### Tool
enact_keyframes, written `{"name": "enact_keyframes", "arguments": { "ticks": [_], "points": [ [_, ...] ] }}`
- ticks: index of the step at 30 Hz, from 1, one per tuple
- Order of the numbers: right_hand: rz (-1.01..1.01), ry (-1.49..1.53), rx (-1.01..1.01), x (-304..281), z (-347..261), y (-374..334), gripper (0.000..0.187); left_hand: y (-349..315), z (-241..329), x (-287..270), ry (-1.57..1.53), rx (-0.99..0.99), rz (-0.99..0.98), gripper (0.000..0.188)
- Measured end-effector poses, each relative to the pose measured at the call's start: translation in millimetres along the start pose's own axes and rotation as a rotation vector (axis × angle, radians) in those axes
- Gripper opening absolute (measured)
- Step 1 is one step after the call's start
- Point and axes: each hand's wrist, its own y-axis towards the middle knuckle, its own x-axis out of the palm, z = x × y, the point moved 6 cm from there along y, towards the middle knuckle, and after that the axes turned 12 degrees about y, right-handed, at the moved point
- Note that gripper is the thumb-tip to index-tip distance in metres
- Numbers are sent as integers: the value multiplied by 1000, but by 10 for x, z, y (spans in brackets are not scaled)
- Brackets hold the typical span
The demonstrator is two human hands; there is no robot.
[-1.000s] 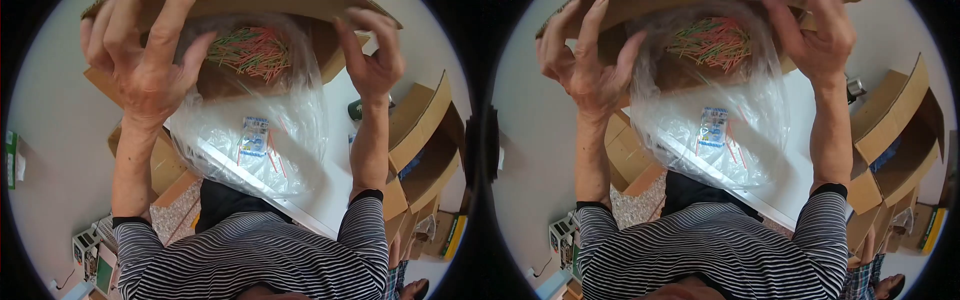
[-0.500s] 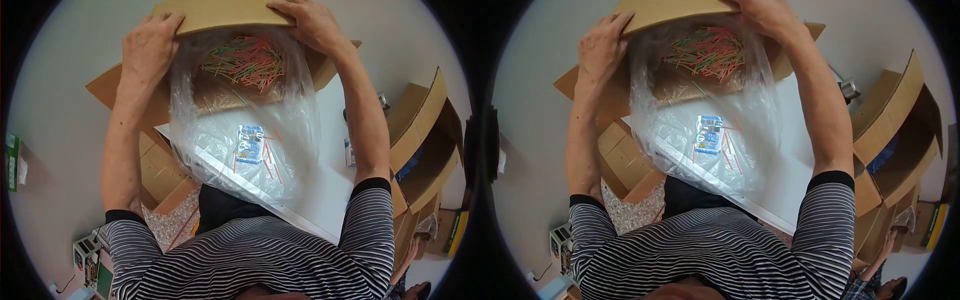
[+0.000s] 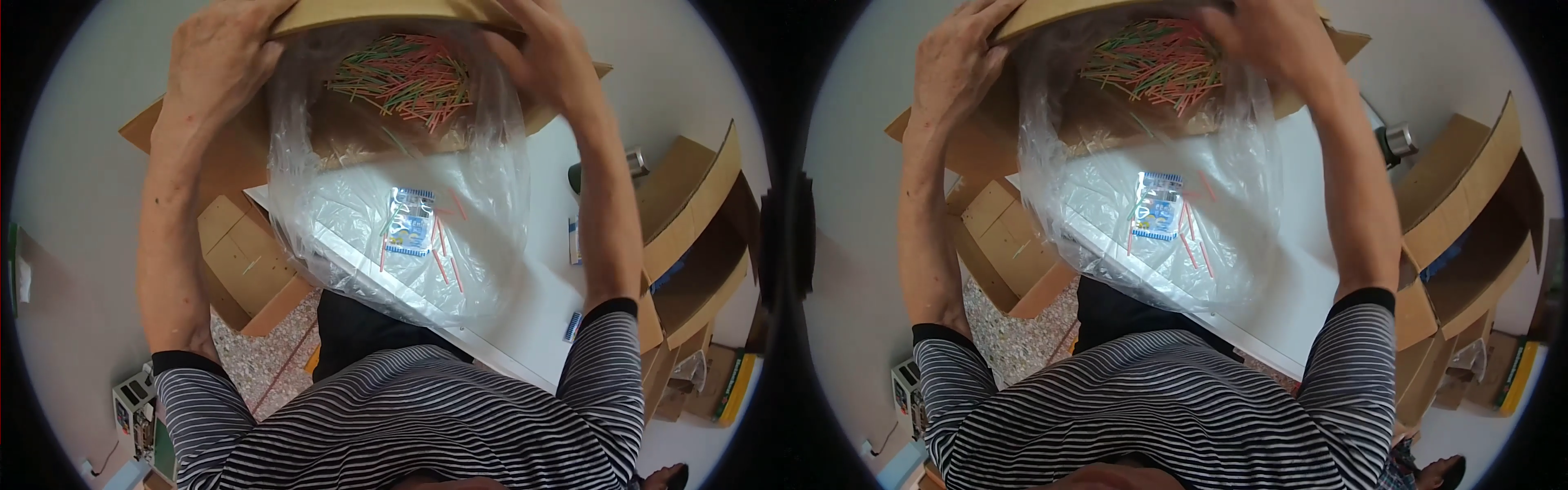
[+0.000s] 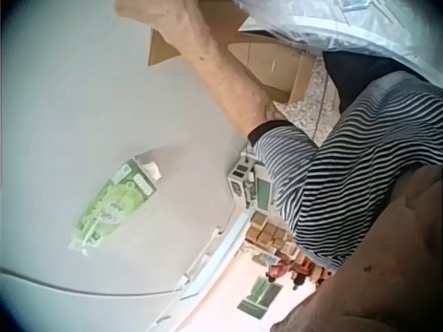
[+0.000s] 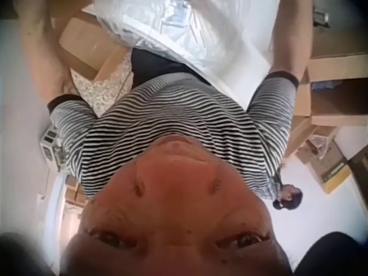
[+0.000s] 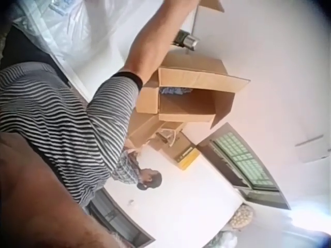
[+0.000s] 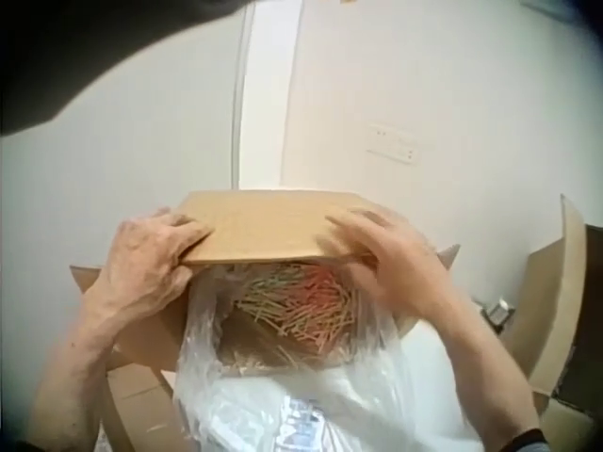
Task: Packaging small items and rubber bands into plastic bags and placing them into cardboard boxes.
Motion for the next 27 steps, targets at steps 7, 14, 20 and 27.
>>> {"name": "enact_keyframes", "arguments": {
  "ticks": [7,14,20,27],
  "points": [
    [248,-24,-252,486,-170,-450,22,2,46,41,84,-37,3,23],
    [-20,191,208,1171,313,-898,27,-255,179,-118,301,66,323,28],
    [-301,-74,337,1661,1635,-1040,37,-605,672,-281,-142,182,547,40],
    [-334,-223,366,1237,1590,-178,34,-293,988,1322,-633,48,-245,33]
  ]
}}
